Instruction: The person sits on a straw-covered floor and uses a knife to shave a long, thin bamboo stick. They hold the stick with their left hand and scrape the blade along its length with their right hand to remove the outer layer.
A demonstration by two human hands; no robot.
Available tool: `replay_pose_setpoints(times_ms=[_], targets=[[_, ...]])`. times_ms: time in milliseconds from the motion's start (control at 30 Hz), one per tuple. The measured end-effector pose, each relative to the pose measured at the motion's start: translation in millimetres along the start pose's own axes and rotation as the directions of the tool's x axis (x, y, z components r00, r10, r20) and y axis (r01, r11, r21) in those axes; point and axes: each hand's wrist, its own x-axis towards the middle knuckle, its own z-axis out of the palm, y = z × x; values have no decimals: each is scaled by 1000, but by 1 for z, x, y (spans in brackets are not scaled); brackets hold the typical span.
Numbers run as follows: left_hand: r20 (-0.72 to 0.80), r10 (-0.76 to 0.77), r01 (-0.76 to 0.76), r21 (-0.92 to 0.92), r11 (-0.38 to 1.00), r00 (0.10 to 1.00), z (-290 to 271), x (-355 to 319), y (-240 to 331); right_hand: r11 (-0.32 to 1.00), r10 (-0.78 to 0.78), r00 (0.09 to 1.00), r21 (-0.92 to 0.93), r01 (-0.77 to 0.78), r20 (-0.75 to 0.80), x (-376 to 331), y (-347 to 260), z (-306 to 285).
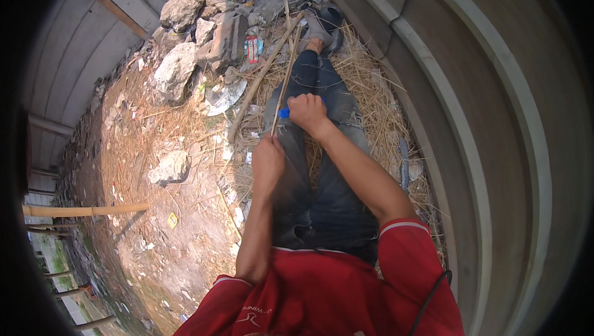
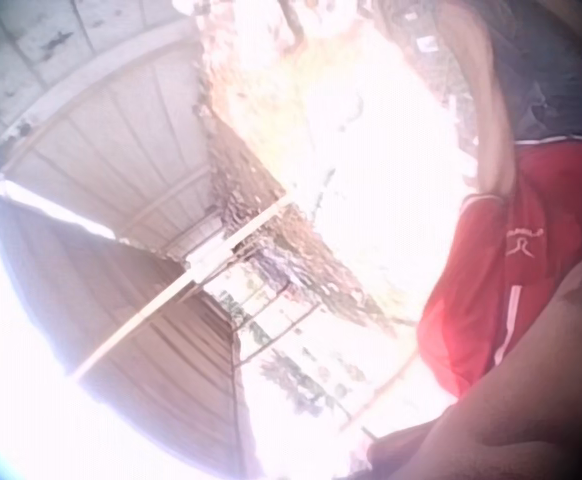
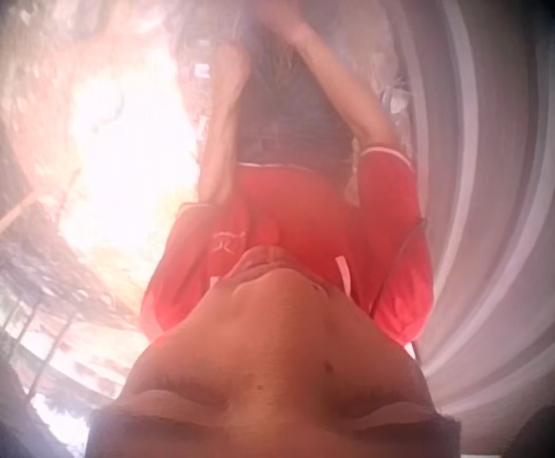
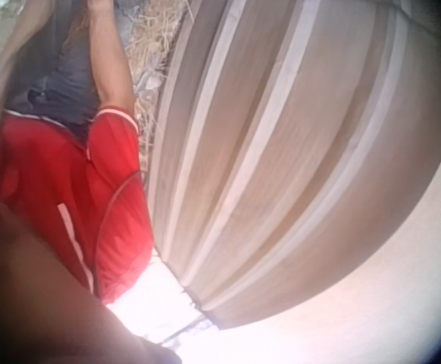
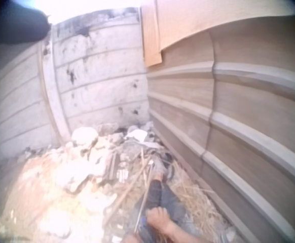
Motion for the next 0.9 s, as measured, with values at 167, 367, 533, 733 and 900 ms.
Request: replay_pose_setpoints(times_ms=[167,367,533,733,900], targets=[[-4,63,-62,-157,986,998,6,4,-24,917,203,948,293,-272,243,-20,-31,-21],[133,145,-95,-324,941,980,8,11,-35,713,151,841,532,-457,520,-31,-30,-31],[133,115,-79,-246,966,984,-6,8,-24,918,160,940,306,-254,301,-38,-36,-55],[53,50,-50,-2,999,997,11,4,-11,975,194,964,70,-209,180,-17,-9,-32],[64,24,-24,-11,1000,998,14,7,-8,935,286,939,158,-317,191,-20,-17,-11]])
